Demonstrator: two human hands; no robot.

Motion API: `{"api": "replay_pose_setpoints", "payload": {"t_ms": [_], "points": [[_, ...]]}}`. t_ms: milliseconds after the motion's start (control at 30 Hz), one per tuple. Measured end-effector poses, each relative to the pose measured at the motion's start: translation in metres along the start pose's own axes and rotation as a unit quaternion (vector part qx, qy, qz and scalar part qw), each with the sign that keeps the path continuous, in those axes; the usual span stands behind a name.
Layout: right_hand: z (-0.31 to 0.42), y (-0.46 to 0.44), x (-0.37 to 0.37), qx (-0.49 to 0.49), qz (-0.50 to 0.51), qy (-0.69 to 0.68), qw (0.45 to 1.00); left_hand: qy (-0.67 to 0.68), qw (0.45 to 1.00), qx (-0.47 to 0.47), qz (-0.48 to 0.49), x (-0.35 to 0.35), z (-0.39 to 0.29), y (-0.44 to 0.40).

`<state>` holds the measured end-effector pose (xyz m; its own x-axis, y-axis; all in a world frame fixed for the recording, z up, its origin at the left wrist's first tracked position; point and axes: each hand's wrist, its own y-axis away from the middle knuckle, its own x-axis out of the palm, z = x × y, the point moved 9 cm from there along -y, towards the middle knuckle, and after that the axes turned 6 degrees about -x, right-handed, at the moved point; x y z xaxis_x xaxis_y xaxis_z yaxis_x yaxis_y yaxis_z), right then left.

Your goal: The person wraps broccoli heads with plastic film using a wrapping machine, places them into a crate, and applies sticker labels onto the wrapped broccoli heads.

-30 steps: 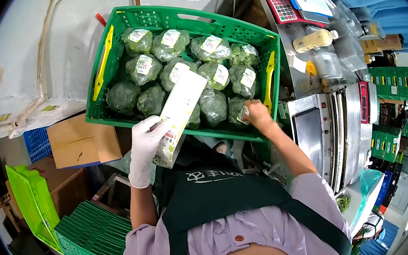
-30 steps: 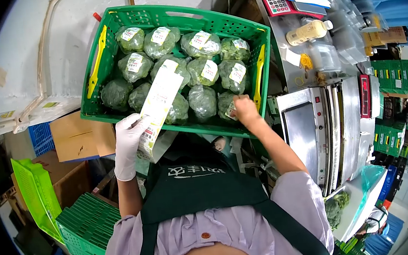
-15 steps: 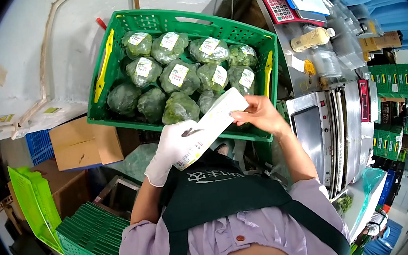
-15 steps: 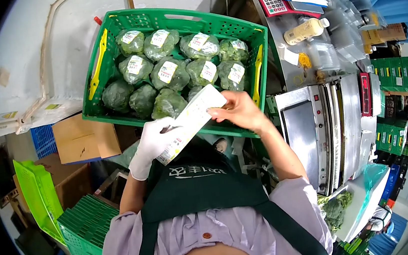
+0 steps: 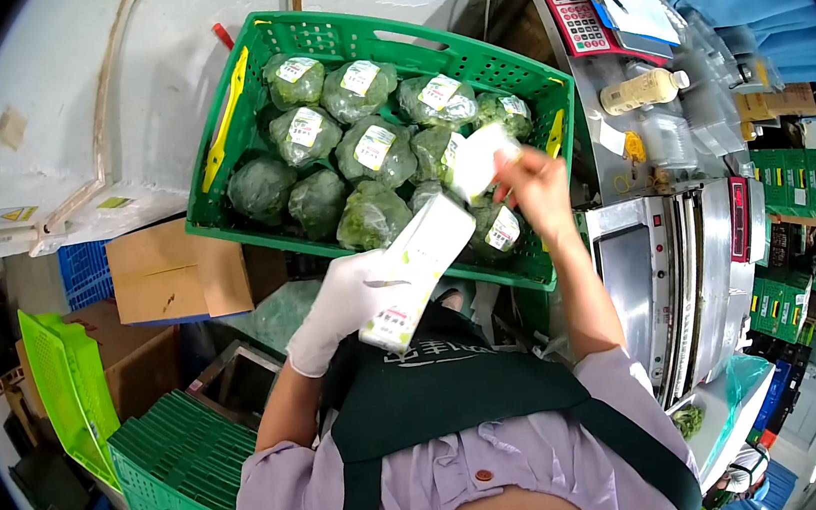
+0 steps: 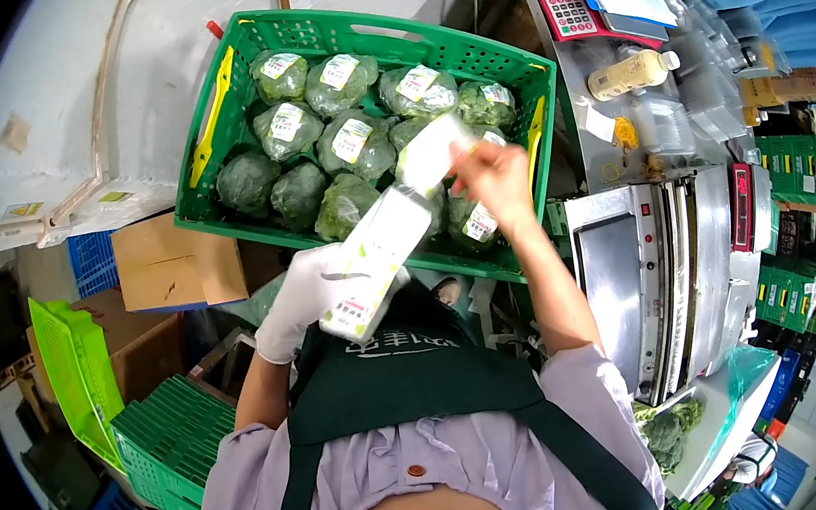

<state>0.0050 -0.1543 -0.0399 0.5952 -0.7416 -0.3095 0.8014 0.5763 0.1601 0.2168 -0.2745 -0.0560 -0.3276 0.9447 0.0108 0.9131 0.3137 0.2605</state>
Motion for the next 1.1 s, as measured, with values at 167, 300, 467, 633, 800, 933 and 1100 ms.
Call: {"api": "replay_pose_setpoints", "payload": {"t_ms": [167,300,467,633,800,933,1100], "points": [[-0.099,-0.022,0.024,0.127,0.179,0.088,0.972,0.072,0.975,-0.192,-0.086,-0.052,0.02,0.019],[-0.147,-0.015,0.058,0.041,0.198,0.498,0.843,0.105,0.972,-0.157,-0.138,-0.069,0.01,0.016],[-0.105,-0.026,0.039,-0.038,0.077,0.521,0.849,0.079,0.978,-0.119,-0.151,-0.072,0.003,0.009],[-0.123,0.004,0.09,-0.271,0.177,0.358,0.876,-0.002,0.992,-0.035,-0.123,-0.066,-0.001,-0.003],[-0.125,-0.008,0.079,-0.145,0.236,0.274,0.921,0.024,0.997,-0.022,-0.076,-0.053,-0.004,-0.019],[-0.051,-0.008,0.06,-0.005,0.189,-0.117,0.975,0.02,0.999,-0.023,-0.023,-0.035,0.008,-0.022],[0.007,0.027,0.08,0.011,0.248,-0.023,0.968,-0.144,0.987,0.042,-0.059,-0.015,-0.006,-0.028]]}}
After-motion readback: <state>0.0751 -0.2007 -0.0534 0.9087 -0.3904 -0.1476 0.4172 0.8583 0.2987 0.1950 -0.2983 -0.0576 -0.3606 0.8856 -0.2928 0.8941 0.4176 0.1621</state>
